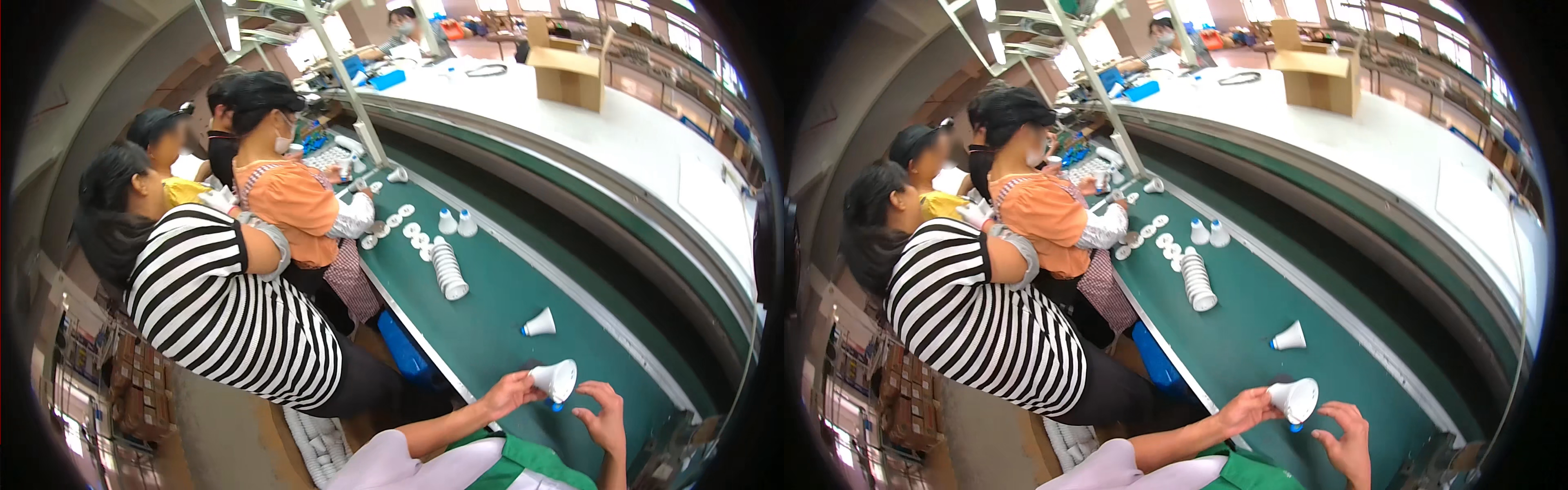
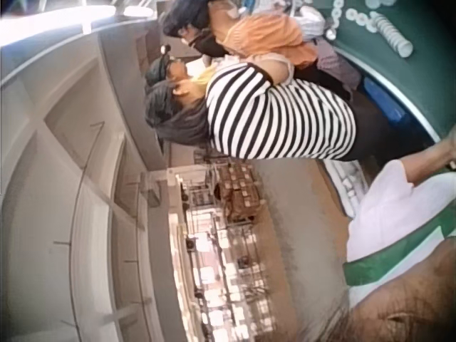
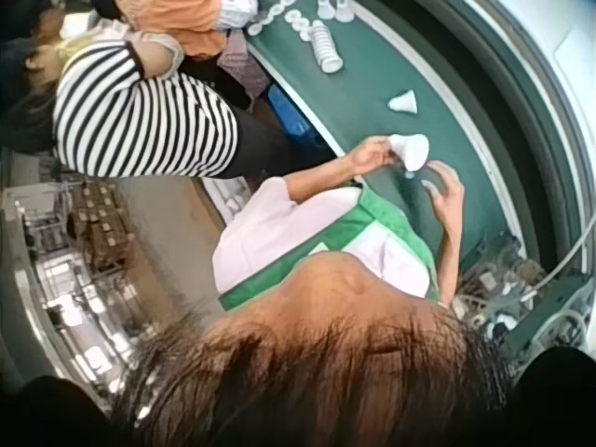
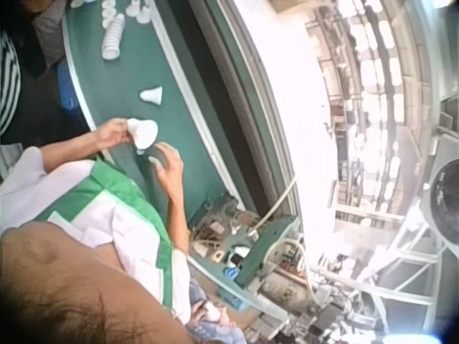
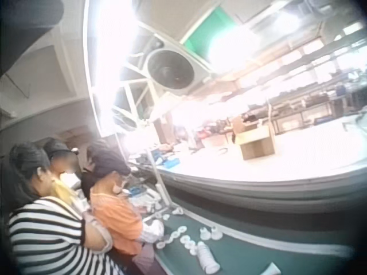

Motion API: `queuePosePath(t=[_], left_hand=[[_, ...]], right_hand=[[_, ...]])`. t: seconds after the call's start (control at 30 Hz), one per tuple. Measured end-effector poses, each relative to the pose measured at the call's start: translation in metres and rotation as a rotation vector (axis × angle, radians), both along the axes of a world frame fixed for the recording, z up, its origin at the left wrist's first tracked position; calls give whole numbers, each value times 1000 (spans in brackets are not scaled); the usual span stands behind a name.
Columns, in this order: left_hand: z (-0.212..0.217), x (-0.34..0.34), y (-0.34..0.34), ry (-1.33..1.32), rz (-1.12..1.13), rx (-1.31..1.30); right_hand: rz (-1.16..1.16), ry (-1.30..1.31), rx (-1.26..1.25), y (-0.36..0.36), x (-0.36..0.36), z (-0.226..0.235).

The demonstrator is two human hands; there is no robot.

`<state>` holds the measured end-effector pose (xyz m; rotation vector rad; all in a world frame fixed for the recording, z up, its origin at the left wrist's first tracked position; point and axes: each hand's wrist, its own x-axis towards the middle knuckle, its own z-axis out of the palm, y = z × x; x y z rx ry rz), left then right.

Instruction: The person assembles light bulbs on a production line by fitting circuit boards and batteries into bulb casings by hand.

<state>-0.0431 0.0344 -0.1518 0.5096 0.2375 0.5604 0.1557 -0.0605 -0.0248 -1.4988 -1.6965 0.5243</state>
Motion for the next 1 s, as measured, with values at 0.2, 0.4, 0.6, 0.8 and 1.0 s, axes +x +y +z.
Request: queuePosePath(t=[0.2,0.4,0.6,0.8,1.0], left_hand=[[-3,-29,0,36,112,-49],[21,-32,-3,115,113,-156],[18,-70,12,37,331,-120],[45,-69,23,29,302,-130],[43,-107,36,-3,348,-73]], right_hand=[[392,-17,449,32,-36,121],[478,-11,886,28,-74,219],[637,-176,1030,47,-93,208],[777,-492,1377,42,41,167],[540,-589,1308,80,-77,231]])
